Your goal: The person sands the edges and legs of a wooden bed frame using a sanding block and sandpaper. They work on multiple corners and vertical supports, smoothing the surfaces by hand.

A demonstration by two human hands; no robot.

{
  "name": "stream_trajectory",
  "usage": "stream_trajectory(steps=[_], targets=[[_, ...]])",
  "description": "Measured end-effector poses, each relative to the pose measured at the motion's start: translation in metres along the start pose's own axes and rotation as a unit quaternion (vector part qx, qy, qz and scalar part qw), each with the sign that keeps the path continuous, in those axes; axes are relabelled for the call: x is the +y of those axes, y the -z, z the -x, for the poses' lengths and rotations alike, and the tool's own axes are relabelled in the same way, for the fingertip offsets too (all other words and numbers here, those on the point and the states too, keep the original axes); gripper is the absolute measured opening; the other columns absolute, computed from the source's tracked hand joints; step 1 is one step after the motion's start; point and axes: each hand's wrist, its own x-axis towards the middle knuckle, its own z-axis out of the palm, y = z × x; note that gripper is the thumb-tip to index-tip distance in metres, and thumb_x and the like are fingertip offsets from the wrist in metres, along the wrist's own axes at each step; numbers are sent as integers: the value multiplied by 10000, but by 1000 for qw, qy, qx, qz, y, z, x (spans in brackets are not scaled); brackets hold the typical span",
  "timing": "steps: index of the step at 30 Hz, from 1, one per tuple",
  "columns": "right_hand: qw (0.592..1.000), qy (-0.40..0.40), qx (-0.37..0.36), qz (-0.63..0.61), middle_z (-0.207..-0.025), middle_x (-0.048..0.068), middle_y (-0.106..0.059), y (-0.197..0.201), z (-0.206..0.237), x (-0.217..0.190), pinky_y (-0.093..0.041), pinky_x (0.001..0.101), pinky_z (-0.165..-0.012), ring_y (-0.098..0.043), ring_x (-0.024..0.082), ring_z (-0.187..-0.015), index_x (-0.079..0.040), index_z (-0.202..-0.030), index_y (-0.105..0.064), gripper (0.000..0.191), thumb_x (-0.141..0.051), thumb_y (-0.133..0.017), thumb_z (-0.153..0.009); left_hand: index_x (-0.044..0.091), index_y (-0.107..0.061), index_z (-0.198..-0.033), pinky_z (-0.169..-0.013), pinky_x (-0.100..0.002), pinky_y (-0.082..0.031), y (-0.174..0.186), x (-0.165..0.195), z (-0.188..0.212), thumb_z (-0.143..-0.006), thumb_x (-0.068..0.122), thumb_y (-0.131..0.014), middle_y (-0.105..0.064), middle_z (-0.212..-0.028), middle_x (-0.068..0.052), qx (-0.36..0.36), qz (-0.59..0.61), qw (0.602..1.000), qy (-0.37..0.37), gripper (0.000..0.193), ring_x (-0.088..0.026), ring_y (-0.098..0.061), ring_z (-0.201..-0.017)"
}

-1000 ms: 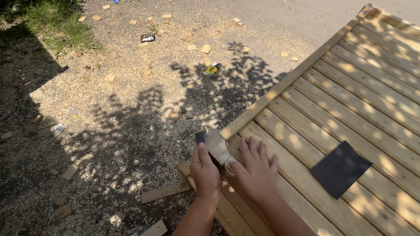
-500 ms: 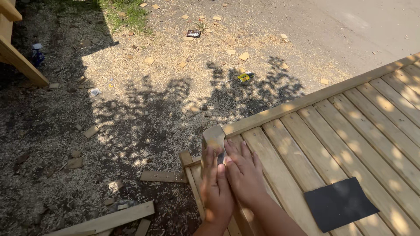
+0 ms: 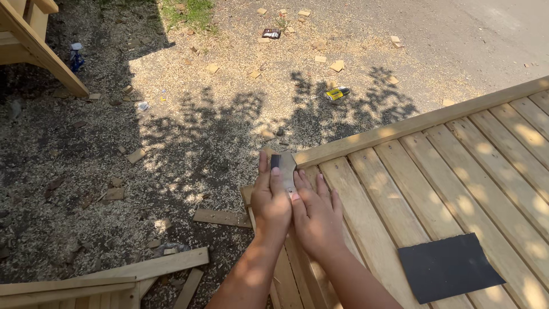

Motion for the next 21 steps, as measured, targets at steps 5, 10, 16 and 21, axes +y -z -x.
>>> stream_trajectory(steps=[5,10,16,21], targets=[[1000,4,9,6,-1612,6,-420,0,0,-4,-47,540,-1221,-218,303,-1542,-172,-1497,-495,527,-320,-413,-999,185,-549,-1609,-961,-332,-524,4,-6,-3,-1092,254,-473,-613,-1186,-267,21,-169,984,59,527,-312,-600,-1050],[1000,-12,4,15,-1603,-4,-426,2,2,-7,-52,532,-1223,-223,296,-1542,-164,-1500,-486,529,-327,-416,-1002,56,-606,-1419,-941,-350,-543,0,-21,-6,-1075,228,-449,-668,-1363,-198,15,46,999,-22,415,-228,-651,-1160],[1000,-19,1,21,-1611,-3,-411,5,-1,-13,-51,522,-1220,-214,291,-1540,-160,-1497,-483,522,-328,-408,-1008,23,-529,-1479,-1000,-346,-489,3,-7,6,-1076,244,-418,-638,-1404,-205,26,-11,999,-24,473,-229,-636,-1226],[999,-29,-15,21,-1606,-14,-405,7,0,-15,-34,521,-1216,-205,271,-1536,-170,-1507,-471,533,-325,-401,-1002,60,-511,-1484,-994,-331,-516,-1,-8,-1,-1048,240,-438,-552,-1507,-134,11,75,997,-25,477,-176,-643,-1227]])
